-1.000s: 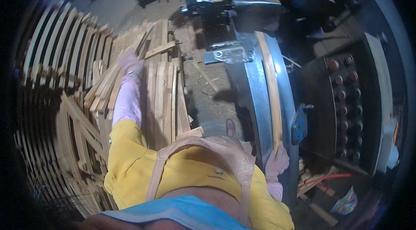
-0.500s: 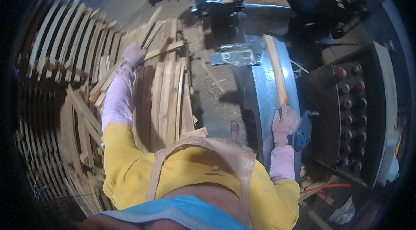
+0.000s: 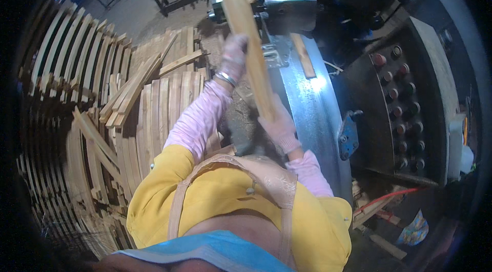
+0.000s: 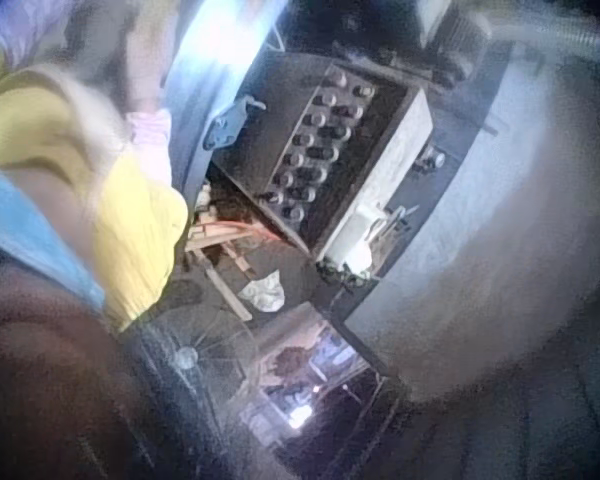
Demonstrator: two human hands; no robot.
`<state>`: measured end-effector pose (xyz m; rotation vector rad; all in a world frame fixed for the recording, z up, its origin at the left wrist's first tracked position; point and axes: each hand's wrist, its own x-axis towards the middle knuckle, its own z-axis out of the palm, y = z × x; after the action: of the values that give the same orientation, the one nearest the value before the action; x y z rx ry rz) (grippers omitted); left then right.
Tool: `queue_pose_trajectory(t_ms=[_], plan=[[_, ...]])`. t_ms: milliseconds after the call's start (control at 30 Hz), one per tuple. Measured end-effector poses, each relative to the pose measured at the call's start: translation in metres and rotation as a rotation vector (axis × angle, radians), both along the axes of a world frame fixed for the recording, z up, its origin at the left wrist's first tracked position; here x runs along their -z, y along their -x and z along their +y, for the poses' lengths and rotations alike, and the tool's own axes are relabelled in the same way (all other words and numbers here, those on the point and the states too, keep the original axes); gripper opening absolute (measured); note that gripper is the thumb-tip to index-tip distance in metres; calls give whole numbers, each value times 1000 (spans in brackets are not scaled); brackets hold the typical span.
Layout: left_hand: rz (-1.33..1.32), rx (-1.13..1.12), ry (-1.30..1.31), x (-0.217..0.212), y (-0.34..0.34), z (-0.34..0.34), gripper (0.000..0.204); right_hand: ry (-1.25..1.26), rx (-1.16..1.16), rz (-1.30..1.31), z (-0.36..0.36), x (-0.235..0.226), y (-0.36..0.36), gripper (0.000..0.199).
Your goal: The person picks up wooden slats from a large pile, runs each slat over a jointer machine to smooth the surface, and places the processed pieces onto another stack.
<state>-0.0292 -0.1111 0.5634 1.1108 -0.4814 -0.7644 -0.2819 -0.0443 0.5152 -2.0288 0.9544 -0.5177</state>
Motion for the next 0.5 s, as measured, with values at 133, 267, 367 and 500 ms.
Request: queue_pose_trajectory(t_ms=[133,267,367,500], plan=[[-174,492,-221,31,82,29,60,27,274,32,45,39,121,68],[-387,615,-467,125,59,75,76,88,539,680,109,53,244,82],[-507,586,-696,120,43,110,76,58,627,833,104,38,243,88],[-703,475,-790,100,13,132,73,436,379,815,57,57,199,55]])
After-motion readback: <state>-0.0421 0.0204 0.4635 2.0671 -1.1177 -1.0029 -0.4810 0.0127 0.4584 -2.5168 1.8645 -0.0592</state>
